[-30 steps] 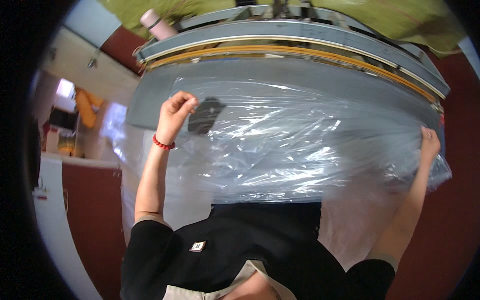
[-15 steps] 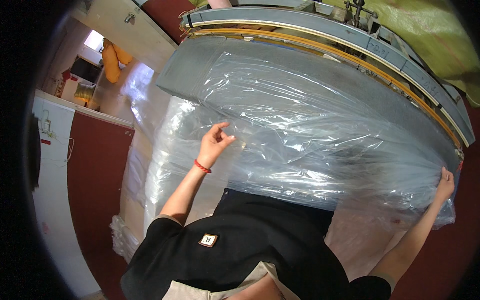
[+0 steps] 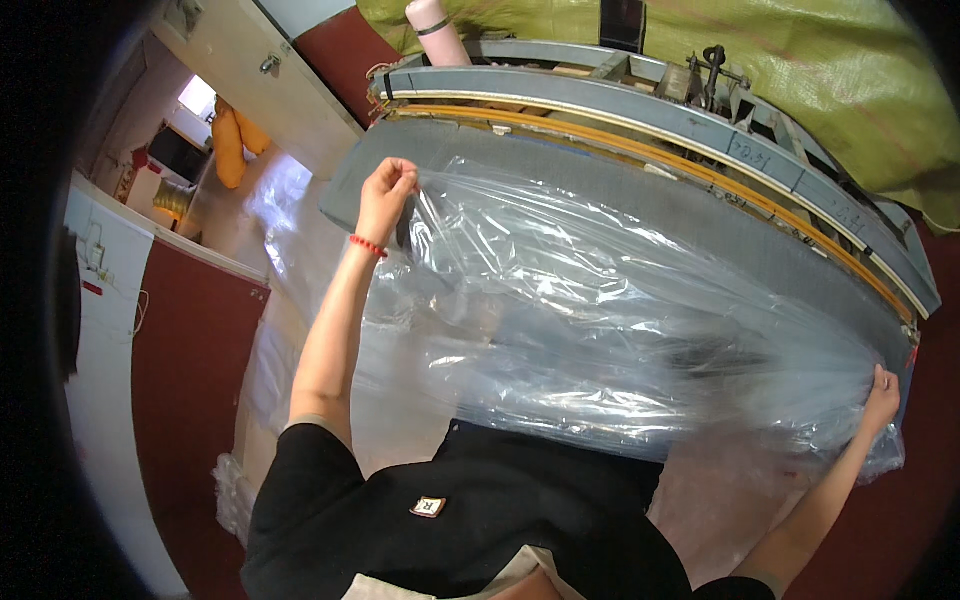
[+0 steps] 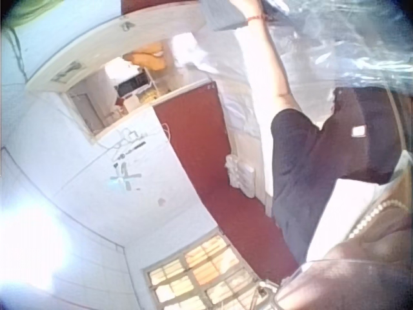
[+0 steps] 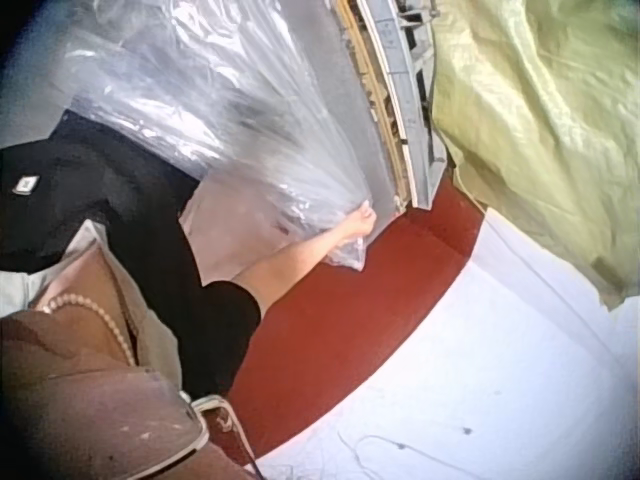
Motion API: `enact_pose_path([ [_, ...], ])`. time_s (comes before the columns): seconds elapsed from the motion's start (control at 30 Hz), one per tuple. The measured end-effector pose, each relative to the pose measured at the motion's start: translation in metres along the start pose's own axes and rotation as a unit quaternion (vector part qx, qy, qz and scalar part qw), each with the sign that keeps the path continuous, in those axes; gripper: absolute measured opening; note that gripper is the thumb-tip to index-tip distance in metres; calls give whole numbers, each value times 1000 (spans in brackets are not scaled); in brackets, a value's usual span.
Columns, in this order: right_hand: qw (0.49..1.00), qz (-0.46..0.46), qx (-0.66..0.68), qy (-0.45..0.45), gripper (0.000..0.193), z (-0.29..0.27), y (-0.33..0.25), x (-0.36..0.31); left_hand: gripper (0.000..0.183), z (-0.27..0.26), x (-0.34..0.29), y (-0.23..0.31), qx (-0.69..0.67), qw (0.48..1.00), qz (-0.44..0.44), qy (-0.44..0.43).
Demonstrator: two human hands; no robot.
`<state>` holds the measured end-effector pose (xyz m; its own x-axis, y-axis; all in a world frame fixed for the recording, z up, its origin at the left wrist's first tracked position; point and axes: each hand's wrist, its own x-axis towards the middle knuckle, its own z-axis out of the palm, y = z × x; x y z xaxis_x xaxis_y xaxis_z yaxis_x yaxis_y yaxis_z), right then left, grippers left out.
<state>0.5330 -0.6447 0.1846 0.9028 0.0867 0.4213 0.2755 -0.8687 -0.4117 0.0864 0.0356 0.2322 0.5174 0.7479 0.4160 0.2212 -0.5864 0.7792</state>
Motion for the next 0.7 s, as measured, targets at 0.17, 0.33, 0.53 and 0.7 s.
enact_pose_path([
  [0.17,1000,-6,-3,13,31,7,10,2,5,32,43,-61,-12,996,-54,-64],
  [0.33,1000,14,-4,7,32,2,10,0,13,49,42,-29,152,984,-71,-55],
  [0.53,999,-2,49,23,33,5,13,3,14,49,45,-27,259,965,-11,-47],
  [0.7,989,5,140,56,32,18,39,18,16,57,54,-60,336,925,178,9],
])
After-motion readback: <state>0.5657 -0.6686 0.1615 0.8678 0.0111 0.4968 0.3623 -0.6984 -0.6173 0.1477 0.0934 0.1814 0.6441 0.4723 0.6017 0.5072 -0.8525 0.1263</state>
